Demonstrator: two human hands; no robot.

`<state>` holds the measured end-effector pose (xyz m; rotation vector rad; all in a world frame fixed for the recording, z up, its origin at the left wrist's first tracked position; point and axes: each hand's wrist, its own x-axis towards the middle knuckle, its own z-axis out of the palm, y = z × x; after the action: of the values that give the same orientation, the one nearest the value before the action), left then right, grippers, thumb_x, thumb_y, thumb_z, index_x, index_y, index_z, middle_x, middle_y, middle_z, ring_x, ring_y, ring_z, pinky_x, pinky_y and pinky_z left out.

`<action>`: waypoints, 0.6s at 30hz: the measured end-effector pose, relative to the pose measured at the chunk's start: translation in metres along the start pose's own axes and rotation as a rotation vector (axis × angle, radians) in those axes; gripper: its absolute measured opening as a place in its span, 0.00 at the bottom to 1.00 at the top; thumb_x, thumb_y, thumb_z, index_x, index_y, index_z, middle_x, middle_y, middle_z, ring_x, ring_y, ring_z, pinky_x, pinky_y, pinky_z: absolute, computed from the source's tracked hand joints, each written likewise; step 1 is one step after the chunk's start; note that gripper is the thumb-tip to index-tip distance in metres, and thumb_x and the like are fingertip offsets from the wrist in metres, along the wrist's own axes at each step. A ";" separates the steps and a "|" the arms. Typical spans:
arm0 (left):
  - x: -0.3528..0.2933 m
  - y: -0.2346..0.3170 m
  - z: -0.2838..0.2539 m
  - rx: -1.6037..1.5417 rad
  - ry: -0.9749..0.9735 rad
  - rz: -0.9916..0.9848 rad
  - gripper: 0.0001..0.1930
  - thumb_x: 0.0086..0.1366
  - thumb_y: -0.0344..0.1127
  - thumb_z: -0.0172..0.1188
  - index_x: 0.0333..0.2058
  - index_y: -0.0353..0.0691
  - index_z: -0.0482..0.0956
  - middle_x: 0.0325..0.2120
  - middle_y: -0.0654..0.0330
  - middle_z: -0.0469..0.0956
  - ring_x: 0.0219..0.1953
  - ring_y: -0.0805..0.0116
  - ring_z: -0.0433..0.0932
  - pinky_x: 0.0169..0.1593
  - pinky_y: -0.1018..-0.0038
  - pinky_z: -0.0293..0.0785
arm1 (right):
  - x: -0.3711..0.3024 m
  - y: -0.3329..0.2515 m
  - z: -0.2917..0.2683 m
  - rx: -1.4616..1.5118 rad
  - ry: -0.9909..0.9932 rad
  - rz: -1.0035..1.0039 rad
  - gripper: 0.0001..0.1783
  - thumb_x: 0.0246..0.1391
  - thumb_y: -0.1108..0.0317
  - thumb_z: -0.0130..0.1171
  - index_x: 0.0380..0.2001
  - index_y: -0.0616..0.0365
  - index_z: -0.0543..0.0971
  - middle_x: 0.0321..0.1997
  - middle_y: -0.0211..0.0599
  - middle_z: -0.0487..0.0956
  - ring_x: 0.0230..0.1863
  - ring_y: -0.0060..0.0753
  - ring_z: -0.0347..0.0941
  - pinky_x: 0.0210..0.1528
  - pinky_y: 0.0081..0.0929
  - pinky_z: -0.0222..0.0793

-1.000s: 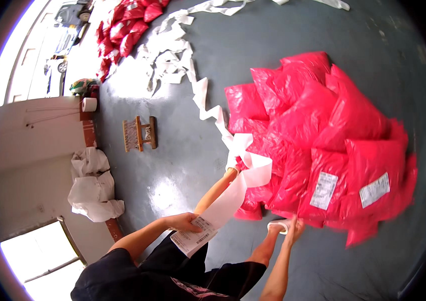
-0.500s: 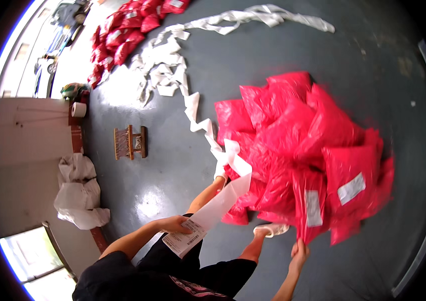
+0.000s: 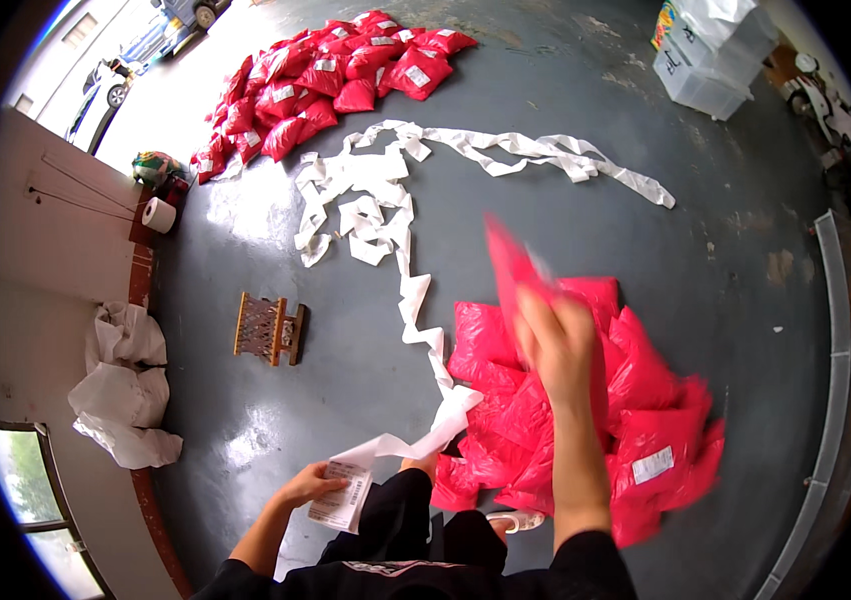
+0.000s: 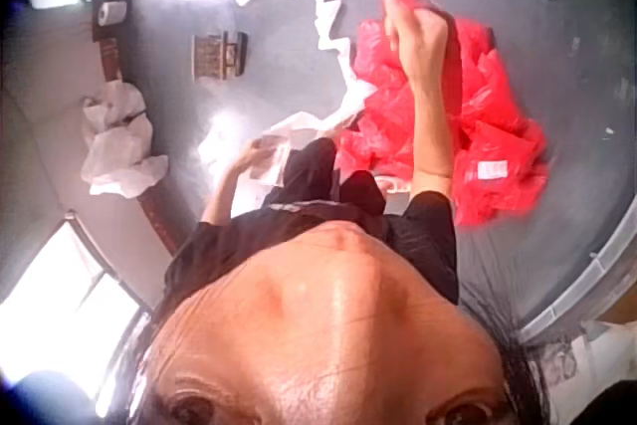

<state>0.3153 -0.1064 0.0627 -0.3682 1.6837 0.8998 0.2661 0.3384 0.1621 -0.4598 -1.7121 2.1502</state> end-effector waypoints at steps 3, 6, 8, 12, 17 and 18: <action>0.006 0.014 0.002 -0.015 -0.025 0.046 0.15 0.56 0.32 0.61 0.42 0.34 0.74 0.34 0.61 0.77 0.34 0.76 0.75 0.41 0.77 0.72 | 0.065 -0.052 0.025 -0.276 -0.334 -0.331 0.13 0.58 0.64 0.48 0.40 0.64 0.72 0.38 0.37 0.73 0.40 0.26 0.69 0.42 0.23 0.64; 0.012 0.032 0.018 0.077 -0.014 0.055 0.16 0.56 0.31 0.60 0.43 0.35 0.73 0.35 0.61 0.77 0.33 0.75 0.76 0.41 0.76 0.73 | 0.048 -0.008 0.010 0.040 -0.376 -0.377 0.22 0.56 0.68 0.50 0.54 0.62 0.64 0.59 0.44 0.63 0.60 0.37 0.60 0.59 0.29 0.55; 0.017 0.027 0.034 0.065 -0.033 0.052 0.16 0.57 0.32 0.60 0.44 0.35 0.72 0.36 0.61 0.77 0.35 0.75 0.75 0.42 0.77 0.73 | -0.026 0.092 -0.056 0.115 0.027 -0.096 0.22 0.54 0.75 0.49 0.53 0.65 0.64 0.57 0.44 0.65 0.57 0.35 0.63 0.58 0.30 0.58; 0.034 0.020 0.088 0.107 -0.158 0.048 0.18 0.57 0.34 0.60 0.46 0.36 0.72 0.38 0.62 0.77 0.38 0.75 0.75 0.45 0.76 0.71 | -0.286 0.298 -0.254 -0.738 1.375 0.466 0.31 0.43 0.65 0.63 0.48 0.71 0.66 0.50 0.51 0.70 0.48 0.46 0.68 0.51 0.36 0.65; 0.047 -0.012 0.151 0.285 -0.229 -0.044 0.20 0.58 0.36 0.60 0.48 0.36 0.70 0.39 0.61 0.76 0.40 0.74 0.74 0.47 0.75 0.70 | -0.408 0.397 -0.329 0.207 1.144 0.827 0.31 0.46 0.46 0.60 0.47 0.56 0.67 0.38 0.37 0.73 0.36 0.33 0.70 0.35 0.26 0.66; 0.054 -0.014 0.163 0.327 -0.234 -0.044 0.21 0.58 0.36 0.60 0.49 0.36 0.70 0.39 0.61 0.76 0.40 0.73 0.74 0.47 0.75 0.69 | -0.401 0.402 -0.350 0.114 0.990 0.682 0.32 0.46 0.43 0.59 0.46 0.54 0.66 0.33 0.31 0.72 0.33 0.26 0.69 0.31 0.22 0.65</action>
<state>0.4193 0.0133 -0.0048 -0.0744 1.5651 0.5959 0.7532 0.3706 -0.2928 -1.8859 -0.9062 1.7932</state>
